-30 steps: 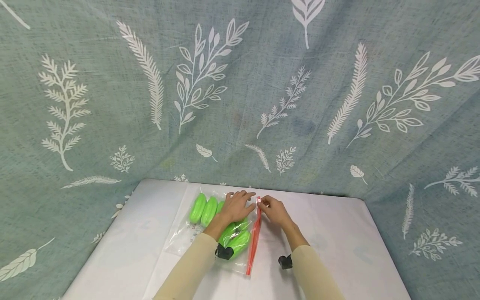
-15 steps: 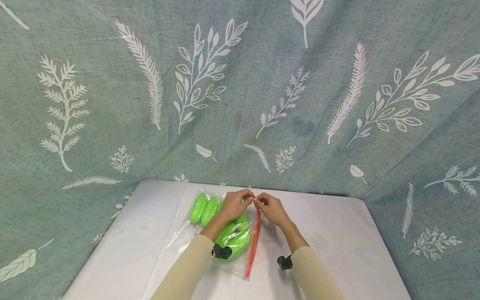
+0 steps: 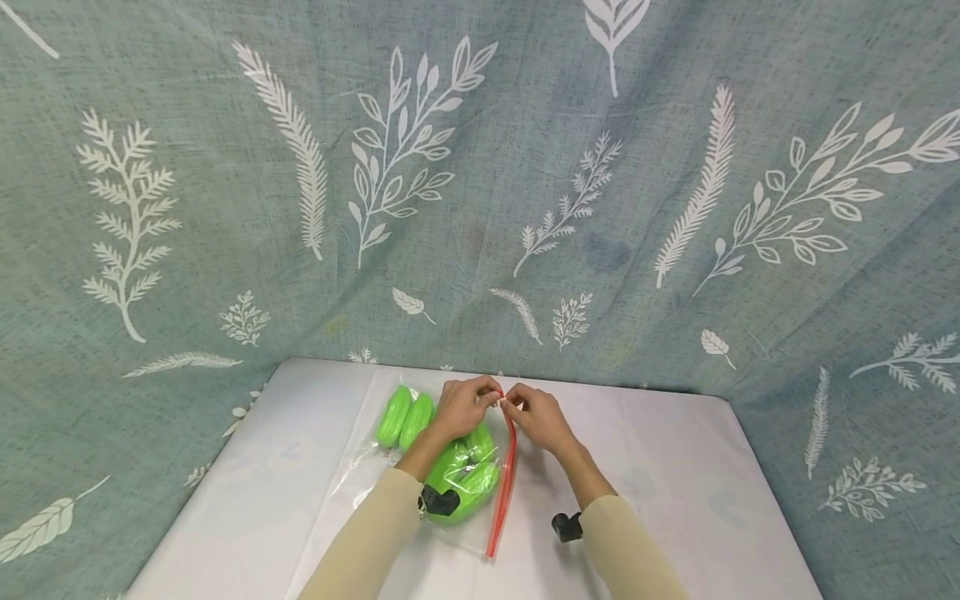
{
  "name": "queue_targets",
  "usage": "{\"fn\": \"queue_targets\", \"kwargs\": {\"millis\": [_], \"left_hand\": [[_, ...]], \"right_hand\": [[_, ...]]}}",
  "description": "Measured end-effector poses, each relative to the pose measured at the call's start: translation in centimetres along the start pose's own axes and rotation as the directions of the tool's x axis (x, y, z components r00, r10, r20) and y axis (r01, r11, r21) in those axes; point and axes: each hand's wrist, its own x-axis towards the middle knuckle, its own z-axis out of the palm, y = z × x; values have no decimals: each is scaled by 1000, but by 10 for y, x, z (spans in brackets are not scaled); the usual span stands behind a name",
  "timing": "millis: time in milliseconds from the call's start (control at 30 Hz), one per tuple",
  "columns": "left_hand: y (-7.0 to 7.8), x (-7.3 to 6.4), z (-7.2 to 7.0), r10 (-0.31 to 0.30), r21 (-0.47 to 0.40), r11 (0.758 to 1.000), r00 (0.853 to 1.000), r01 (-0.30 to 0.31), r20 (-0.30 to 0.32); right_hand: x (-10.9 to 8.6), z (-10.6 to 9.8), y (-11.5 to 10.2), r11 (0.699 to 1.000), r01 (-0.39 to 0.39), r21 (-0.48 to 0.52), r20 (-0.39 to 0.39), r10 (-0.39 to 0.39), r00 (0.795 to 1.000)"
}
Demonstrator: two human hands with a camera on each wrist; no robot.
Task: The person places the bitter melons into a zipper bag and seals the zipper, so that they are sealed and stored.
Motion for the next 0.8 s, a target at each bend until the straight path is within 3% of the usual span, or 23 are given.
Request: {"fn": "queue_targets", "kwargs": {"millis": [433,800], "left_hand": [[1,-1,-6,-10,24,1000,1000,10,-12],[-2,-1,-14,-81,6,997,997,81,11]], "right_hand": [[-10,2,3,999,39,-37,0,-39,999],[-24,0,11,998,26,-62,50,-23,998]]}}
